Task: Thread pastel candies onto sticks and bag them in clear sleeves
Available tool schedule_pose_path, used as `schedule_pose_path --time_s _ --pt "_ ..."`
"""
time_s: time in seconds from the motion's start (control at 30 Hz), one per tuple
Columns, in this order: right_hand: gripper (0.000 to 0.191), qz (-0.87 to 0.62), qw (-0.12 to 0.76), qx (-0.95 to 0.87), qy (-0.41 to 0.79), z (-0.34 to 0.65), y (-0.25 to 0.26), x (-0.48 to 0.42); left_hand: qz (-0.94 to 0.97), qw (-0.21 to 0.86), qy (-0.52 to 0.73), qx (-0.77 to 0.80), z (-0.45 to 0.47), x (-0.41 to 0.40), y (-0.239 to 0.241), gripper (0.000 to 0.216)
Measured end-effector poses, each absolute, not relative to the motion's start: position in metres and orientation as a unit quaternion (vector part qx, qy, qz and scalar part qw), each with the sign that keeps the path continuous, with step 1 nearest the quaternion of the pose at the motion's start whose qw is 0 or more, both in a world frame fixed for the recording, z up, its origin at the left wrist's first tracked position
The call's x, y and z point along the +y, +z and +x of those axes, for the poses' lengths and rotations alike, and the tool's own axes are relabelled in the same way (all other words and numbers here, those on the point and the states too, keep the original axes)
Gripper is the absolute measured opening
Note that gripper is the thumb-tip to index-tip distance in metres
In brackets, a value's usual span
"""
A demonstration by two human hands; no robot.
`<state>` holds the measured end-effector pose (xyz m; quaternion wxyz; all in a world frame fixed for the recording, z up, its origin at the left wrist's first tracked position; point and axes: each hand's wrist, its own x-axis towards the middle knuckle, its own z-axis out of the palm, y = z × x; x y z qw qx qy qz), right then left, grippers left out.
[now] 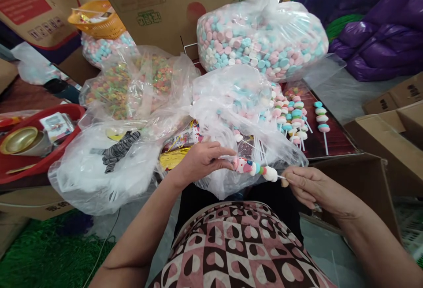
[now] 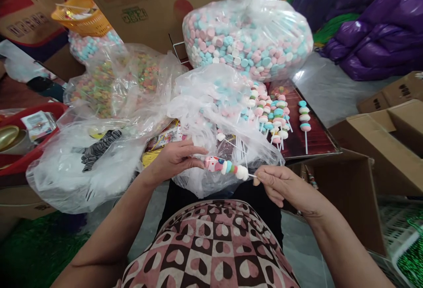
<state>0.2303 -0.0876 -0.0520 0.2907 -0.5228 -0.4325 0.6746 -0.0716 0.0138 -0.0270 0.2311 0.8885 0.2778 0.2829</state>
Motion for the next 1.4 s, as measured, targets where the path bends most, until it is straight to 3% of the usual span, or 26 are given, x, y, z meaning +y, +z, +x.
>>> schedule_pose_path --time_s 0.1,0.2,0.37,0.47,0.67,0.73,0.87,0.97,1.07,1.3,1.4 --pt "0.039 -0.504 0.317 -0.404 0.695 0.223 -0.062 -0.089 0.895 0.246 0.266 0.259 -0.071 0.017 -0.017 0.028" --pt "0.036 -0.482 0.368 -0.379 0.699 0.214 -0.071 -0.088 0.845 0.349 0.293 0.280 -0.074 0.023 0.002 0.028" --pt "0.031 -0.402 0.447 -0.316 0.734 0.183 -0.070 -0.083 0.596 0.677 0.362 0.235 -0.072 0.029 0.018 0.061" --pt "0.027 -0.356 0.474 -0.270 0.759 0.162 -0.068 -0.079 0.469 0.755 0.414 0.198 -0.060 0.027 0.010 0.079" --pt "0.026 -0.333 0.487 -0.234 0.773 0.145 -0.065 -0.077 0.402 0.766 0.474 0.162 -0.040 0.013 -0.008 0.096" --pt "0.026 -0.343 0.485 -0.232 0.771 0.143 -0.064 -0.077 0.399 0.763 0.478 0.176 -0.036 0.010 -0.008 0.088" --pt "0.027 -0.369 0.502 -0.235 0.746 0.134 -0.065 -0.078 0.363 0.751 0.509 0.212 -0.024 0.007 -0.004 0.048" --pt "0.031 -0.405 0.530 -0.242 0.704 0.125 -0.071 -0.080 0.336 0.740 0.536 0.229 -0.011 0.005 -0.005 0.033" --pt "0.032 -0.427 0.533 -0.242 0.690 0.120 -0.075 -0.083 0.337 0.722 0.550 0.249 -0.003 0.001 -0.009 0.031" --pt "0.026 -0.324 0.479 -0.202 0.790 0.120 -0.075 -0.088 0.363 0.725 0.520 0.267 -0.004 -0.002 -0.012 0.040" --pt "0.026 -0.364 0.500 -0.202 0.760 0.120 -0.074 -0.084 0.345 0.729 0.524 0.274 -0.004 -0.001 -0.015 0.040"
